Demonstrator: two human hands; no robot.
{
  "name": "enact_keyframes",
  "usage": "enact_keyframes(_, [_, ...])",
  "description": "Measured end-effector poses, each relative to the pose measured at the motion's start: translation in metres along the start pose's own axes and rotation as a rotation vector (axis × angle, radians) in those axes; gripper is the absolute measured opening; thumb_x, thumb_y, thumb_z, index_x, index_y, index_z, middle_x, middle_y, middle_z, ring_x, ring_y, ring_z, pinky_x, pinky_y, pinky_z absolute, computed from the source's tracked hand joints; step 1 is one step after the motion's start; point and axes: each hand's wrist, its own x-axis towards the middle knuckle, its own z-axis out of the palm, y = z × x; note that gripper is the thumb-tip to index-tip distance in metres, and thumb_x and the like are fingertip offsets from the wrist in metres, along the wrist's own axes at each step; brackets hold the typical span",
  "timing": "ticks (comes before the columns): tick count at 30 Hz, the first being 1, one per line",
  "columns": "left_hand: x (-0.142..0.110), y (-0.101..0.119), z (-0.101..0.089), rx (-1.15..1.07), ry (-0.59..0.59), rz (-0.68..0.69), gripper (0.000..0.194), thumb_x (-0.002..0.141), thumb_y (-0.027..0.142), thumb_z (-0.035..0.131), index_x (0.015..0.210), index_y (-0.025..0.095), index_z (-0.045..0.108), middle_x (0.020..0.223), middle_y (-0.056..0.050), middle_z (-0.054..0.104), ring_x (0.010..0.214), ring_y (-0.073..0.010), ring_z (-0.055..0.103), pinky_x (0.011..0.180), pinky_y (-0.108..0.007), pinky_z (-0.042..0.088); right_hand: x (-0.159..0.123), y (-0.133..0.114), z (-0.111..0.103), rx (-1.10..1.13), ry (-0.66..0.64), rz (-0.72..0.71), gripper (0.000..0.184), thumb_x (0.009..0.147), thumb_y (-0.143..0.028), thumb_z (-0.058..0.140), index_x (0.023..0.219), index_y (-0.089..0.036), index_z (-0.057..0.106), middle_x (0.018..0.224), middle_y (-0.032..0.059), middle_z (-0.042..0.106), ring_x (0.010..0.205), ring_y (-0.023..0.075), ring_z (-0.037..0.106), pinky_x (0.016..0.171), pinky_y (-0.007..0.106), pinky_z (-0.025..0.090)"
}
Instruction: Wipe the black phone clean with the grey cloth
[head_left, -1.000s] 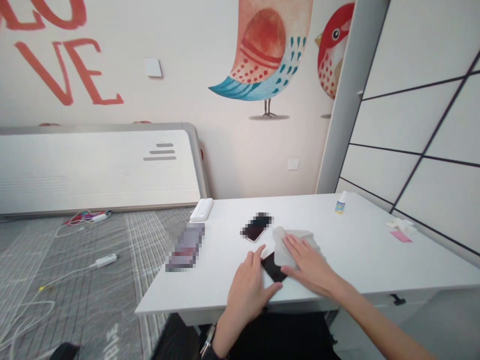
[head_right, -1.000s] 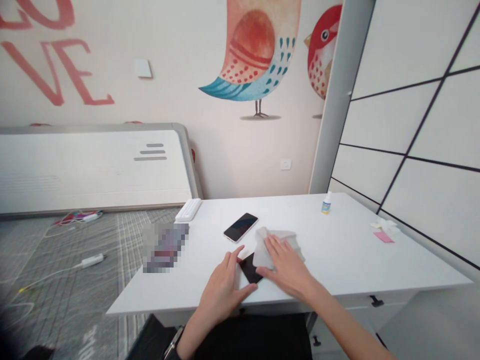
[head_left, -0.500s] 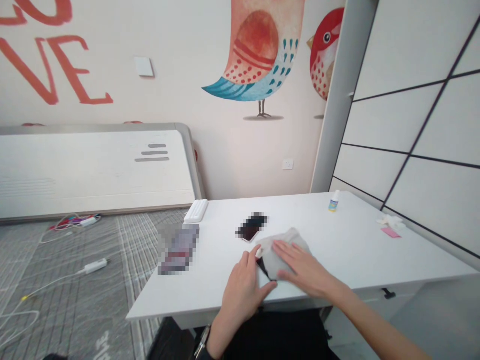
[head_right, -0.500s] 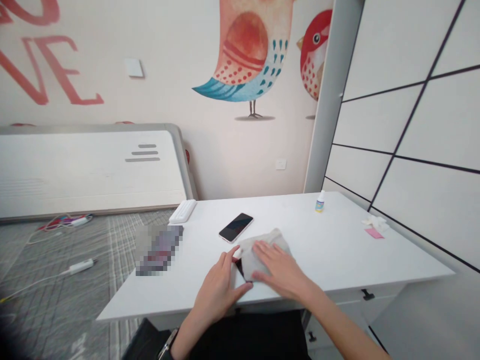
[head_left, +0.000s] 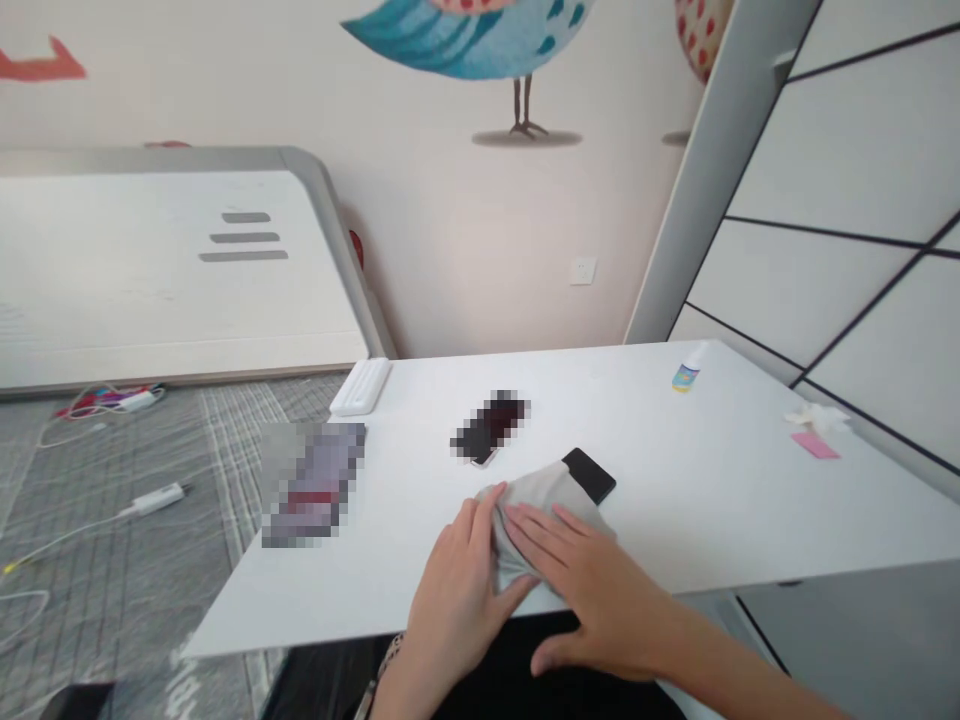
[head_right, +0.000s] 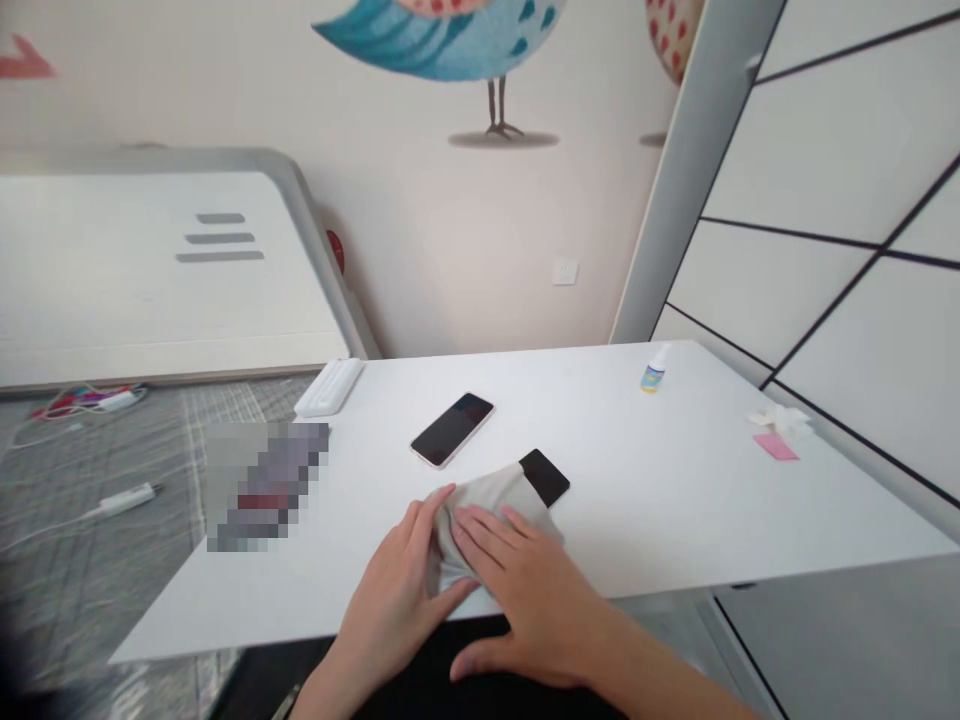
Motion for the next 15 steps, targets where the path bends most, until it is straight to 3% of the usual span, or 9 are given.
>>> enact_keyframes(4, [0.000, -0.001, -0.001, 0.012, -0.045, -0.035, 0.087, 0.083, 0.038, 0.075, 0.153, 0.034, 0.023, 0.129, -0.008, 0.055, 0.115, -0.0288, 0.060, 0.098, -0.045, 0.051, -0.001, 0.012, -0.006, -0.062, 0.104, 0.159, 0.098, 0.091, -0.078, 0.045, 0.160, -0.013, 0.022, 0.165, 0.0165, 0.021, 0.152, 0.0351, 0.023, 0.125, 0.056, 0.016])
enact_keyframes(8, [0.000, -0.001, -0.003, 0.050, -0.065, -0.016, 0.091, 0.082, 0.039, 0.077, 0.153, 0.035, 0.021, 0.132, -0.010, 0.055, 0.116, -0.0298, 0.061, 0.097, -0.045, 0.054, -0.006, 0.016, -0.007, 0.046, 0.020, -0.067, 0.104, 0.088, -0.080, 0.049, 0.162, -0.019, 0.011, 0.166, 0.0086, 0.018, 0.151, 0.0307, 0.026, 0.127, 0.047, 0.014])
enact_keyframes(11, [0.002, 0.000, -0.006, 0.078, -0.061, -0.021, 0.095, 0.080, 0.040, 0.078, 0.154, 0.034, 0.019, 0.131, -0.011, 0.057, 0.112, -0.0293, 0.063, 0.094, -0.045, 0.056, -0.009, 0.018, 0.000, 0.003, 0.113, 0.036, 0.102, 0.089, -0.078, 0.050, 0.163, -0.019, 0.011, 0.165, 0.0097, 0.020, 0.150, 0.0358, 0.028, 0.125, 0.055, 0.018])
enact_keyframes(13, [0.002, 0.000, -0.007, 0.092, -0.068, -0.042, 0.097, 0.077, 0.036, 0.079, 0.154, 0.033, 0.020, 0.130, -0.011, 0.059, 0.112, -0.0293, 0.064, 0.093, -0.044, 0.057, -0.010, 0.017, 0.008, -0.066, 0.221, 0.088, 0.094, 0.096, -0.066, 0.051, 0.162, -0.014, 0.010, 0.163, 0.0133, 0.025, 0.149, 0.0380, 0.031, 0.122, 0.056, 0.025])
enact_keyframes(15, [0.001, -0.003, -0.007, 0.101, -0.080, -0.048, 0.100, 0.074, 0.028, 0.079, 0.155, 0.031, 0.020, 0.132, -0.012, 0.059, 0.115, -0.0295, 0.063, 0.095, -0.043, 0.056, -0.009, 0.017, 0.015, -0.131, 0.276, -0.028, 0.077, 0.103, -0.045, 0.047, 0.162, -0.011, 0.011, 0.160, 0.0113, 0.034, 0.145, 0.0301, 0.040, 0.119, 0.044, 0.035])
